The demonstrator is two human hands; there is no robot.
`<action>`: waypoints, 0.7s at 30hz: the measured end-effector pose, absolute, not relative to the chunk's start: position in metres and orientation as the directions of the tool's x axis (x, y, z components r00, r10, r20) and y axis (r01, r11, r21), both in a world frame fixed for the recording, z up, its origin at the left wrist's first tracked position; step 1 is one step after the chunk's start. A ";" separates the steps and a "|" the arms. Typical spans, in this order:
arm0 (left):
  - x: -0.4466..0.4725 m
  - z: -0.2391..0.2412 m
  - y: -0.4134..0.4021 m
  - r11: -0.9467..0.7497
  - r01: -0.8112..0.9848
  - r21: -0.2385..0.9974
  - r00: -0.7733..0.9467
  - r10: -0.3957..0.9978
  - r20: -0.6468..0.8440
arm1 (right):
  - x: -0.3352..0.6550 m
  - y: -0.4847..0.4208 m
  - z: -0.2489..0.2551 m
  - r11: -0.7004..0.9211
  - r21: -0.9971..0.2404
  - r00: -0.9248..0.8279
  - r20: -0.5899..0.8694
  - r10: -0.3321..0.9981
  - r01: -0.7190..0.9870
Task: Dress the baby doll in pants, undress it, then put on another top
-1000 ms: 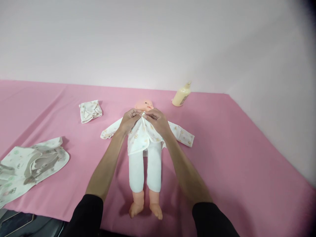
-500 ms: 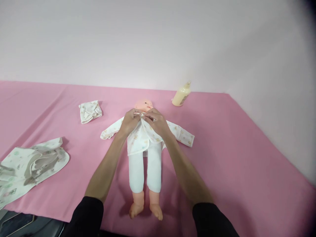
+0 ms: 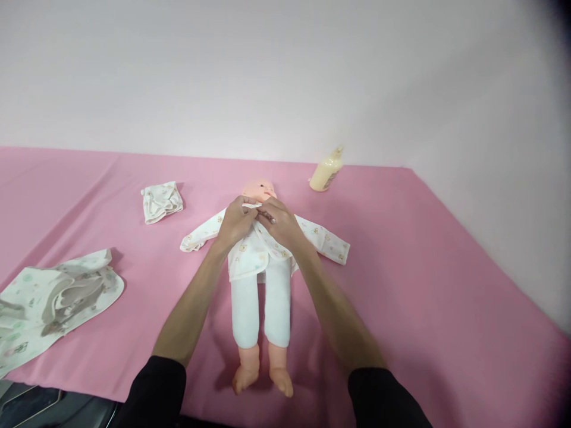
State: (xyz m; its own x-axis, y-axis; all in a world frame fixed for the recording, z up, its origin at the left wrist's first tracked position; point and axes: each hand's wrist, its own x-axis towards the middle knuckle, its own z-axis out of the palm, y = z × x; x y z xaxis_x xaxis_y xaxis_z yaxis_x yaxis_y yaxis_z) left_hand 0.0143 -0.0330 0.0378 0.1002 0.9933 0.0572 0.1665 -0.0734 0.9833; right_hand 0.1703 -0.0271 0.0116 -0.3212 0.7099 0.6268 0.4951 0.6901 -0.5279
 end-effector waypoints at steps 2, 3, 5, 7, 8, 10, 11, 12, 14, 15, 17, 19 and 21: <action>0.016 0.037 -0.033 -0.064 0.163 0.985 0.069 0.996 0.053 | 0.170 -0.027 0.012 0.683 -0.526 -0.311 0.628 0.714 0.507; 0.017 0.037 -0.033 -0.059 0.160 0.985 0.051 0.997 0.051 | 0.170 -0.027 0.012 0.681 -0.521 -0.304 0.631 0.713 0.515; 0.019 0.038 -0.033 -0.055 0.149 0.987 0.022 0.998 0.052 | 0.170 -0.028 0.012 0.676 -0.501 -0.287 0.646 0.708 0.540; 0.020 0.039 -0.034 -0.048 0.121 0.991 0.004 0.999 0.048 | 0.169 -0.029 0.011 0.668 -0.460 -0.267 0.669 0.694 0.584; 0.020 0.040 -0.034 -0.043 0.104 0.994 0.005 0.999 0.043 | 0.168 -0.030 0.010 0.663 -0.433 -0.259 0.683 0.684 0.611; 0.020 0.041 -0.034 -0.028 0.075 0.997 0.009 1.000 0.027 | 0.165 -0.033 0.009 0.645 -0.371 -0.249 0.706 0.663 0.667; 0.019 0.041 -0.034 -0.020 0.063 0.998 0.010 1.000 0.020 | 0.163 -0.035 0.008 0.633 -0.340 -0.247 0.714 0.655 0.696; 0.018 0.041 -0.034 -0.016 0.056 0.998 0.011 1.000 0.016 | 0.160 -0.036 0.007 0.619 -0.309 -0.245 0.722 0.647 0.723; 0.017 0.041 -0.033 -0.011 0.056 0.998 0.005 1.000 0.011 | 0.156 -0.039 0.005 0.590 -0.248 -0.246 0.737 0.630 0.768; 0.017 0.041 -0.033 -0.008 0.060 0.998 0.002 1.000 0.008 | 0.154 -0.040 0.004 0.578 -0.220 -0.249 0.743 0.621 0.786; 0.017 0.040 -0.032 -0.005 0.074 0.997 -0.002 1.000 0.006 | 0.150 -0.042 0.002 0.555 -0.173 -0.256 0.750 0.610 0.814; 0.017 0.040 -0.032 -0.002 0.085 0.996 -0.008 1.000 0.003 | 0.147 -0.044 0.001 0.522 -0.142 -0.254 0.749 0.612 0.841; 0.017 0.039 -0.032 0.006 0.089 0.996 -0.011 1.000 -0.005 | 0.143 -0.046 0.000 0.477 -0.121 -0.233 0.752 0.616 0.871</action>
State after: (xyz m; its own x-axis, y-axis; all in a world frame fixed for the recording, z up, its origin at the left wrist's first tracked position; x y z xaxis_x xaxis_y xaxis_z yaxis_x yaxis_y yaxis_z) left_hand 0.0171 -0.0317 0.0388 -0.0111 0.9999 -0.0053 0.0889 0.0062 0.9960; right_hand 0.1432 -0.0460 -0.0004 -0.2334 0.6164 0.7521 0.8706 0.4770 -0.1207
